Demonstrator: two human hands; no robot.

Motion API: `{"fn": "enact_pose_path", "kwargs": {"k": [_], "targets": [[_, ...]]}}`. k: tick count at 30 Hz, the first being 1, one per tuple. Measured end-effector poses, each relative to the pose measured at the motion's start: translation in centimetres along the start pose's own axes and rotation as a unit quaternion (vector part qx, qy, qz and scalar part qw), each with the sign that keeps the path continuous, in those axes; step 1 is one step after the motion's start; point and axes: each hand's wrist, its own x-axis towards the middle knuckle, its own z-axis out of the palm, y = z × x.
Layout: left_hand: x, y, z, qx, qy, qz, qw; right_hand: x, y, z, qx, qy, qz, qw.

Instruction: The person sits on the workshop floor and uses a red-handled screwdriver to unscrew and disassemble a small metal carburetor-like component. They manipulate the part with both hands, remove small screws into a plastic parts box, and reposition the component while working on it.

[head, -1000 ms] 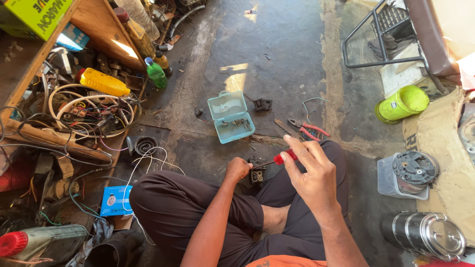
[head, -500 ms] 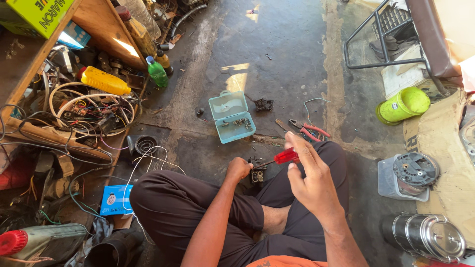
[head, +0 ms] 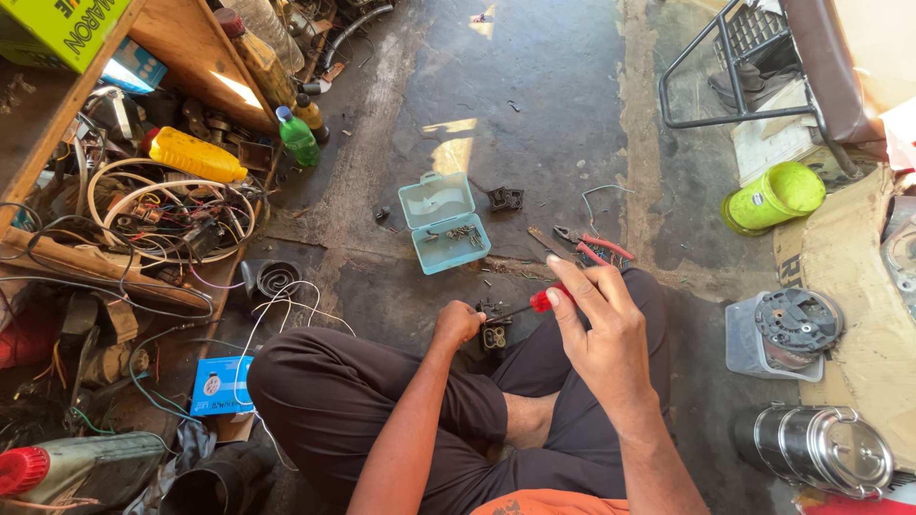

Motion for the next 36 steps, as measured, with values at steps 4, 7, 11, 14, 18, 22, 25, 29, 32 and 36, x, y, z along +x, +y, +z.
{"fn": "enact_pose_path", "kwargs": {"k": [4,7,11,14,18,22,25,29,32,36], "targets": [[0.1,-0.2,0.1,-0.005,0.005,0.010,1.000,0.0,-0.4,-0.5,0.048,0.000,-0.114,0.992],[0.3,-0.3,0.3,-0.005,0.016,0.013,1.000,-0.1,-0.3,-0.4,0.119,-0.026,-0.070,0.990],[0.4,-0.2,0.3,-0.012,0.015,0.017,1.000,-0.3,0.5,0.2,0.096,0.008,-0.079,0.992],[0.3,-0.3,0.3,-0.009,0.013,0.019,1.000,-0.5,1.1,0.9,0.077,0.039,-0.087,0.992],[0.2,-0.2,0.3,-0.003,0.016,0.012,1.000,-0.5,1.0,1.5,0.043,0.062,-0.043,0.996],[0.1,-0.1,0.3,-0.013,0.010,0.002,1.000,-0.2,0.5,0.7,0.066,0.041,-0.094,0.993],[0.0,0.0,0.3,-0.010,0.010,0.012,1.000,-0.2,0.2,0.2,0.109,0.022,-0.113,0.987],[-0.1,0.0,0.1,-0.006,0.016,0.027,0.999,-0.4,0.5,0.5,0.099,0.025,-0.089,0.991],[-0.2,0.0,0.0,-0.018,0.012,0.022,1.000,-0.3,0.8,0.7,0.001,0.014,-0.014,1.000],[-0.1,0.3,0.1,-0.074,-0.009,0.011,0.997,0.1,0.2,0.2,-0.057,-0.006,0.039,0.998]]}}
